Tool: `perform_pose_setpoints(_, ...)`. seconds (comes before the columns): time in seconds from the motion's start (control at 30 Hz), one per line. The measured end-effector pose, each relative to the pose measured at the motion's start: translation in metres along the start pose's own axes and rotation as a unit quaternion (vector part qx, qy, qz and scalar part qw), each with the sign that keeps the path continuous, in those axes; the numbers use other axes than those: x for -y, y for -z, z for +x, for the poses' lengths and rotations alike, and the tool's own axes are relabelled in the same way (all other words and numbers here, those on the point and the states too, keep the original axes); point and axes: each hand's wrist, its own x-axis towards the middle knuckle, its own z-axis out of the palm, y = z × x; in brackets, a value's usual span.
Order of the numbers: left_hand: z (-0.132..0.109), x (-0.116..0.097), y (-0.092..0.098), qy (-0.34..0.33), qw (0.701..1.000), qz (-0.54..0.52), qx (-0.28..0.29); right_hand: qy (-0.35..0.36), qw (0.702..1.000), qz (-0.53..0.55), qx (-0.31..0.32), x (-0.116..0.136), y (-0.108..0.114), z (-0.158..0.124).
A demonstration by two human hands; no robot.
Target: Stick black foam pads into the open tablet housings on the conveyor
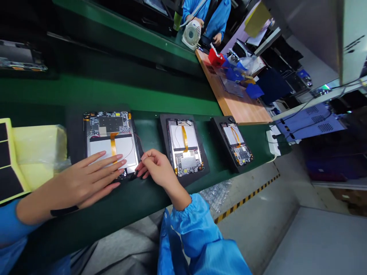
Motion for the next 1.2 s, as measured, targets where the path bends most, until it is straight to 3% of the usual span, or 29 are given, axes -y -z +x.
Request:
perform_pose_setpoints(0.17,0.031,-0.029,-0.008,0.008,0.989,0.142,-0.046,0.002,1.0,0.013,-0.023,0.001,-0.004,-0.003)
perform_pose_setpoints(0.3,0.038,-0.027,-0.011,0.056,0.993,0.099,-0.036,-0.001,1.0,0.013,-0.014,0.004,-0.003,-0.006)
perform_pose_setpoints(0.6,0.025,-0.013,-0.014,0.131,0.991,0.009,0.005,0.041,0.996,-0.069,0.048,-0.002,0.002,-0.007)
perform_pose_setpoints(0.8,0.022,-0.012,-0.012,0.108,0.994,-0.013,-0.005,0.02,0.995,-0.023,0.097,0.001,0.003,-0.006)
perform_pose_setpoints(0.97,0.023,-0.013,-0.007,0.036,0.998,0.057,0.003,0.015,0.996,-0.036,0.084,0.001,0.004,-0.009)
perform_pose_setpoints(1.2,0.015,0.0,0.002,0.005,1.0,0.003,-0.007,0.086,0.975,-0.193,0.061,0.004,0.009,-0.013)
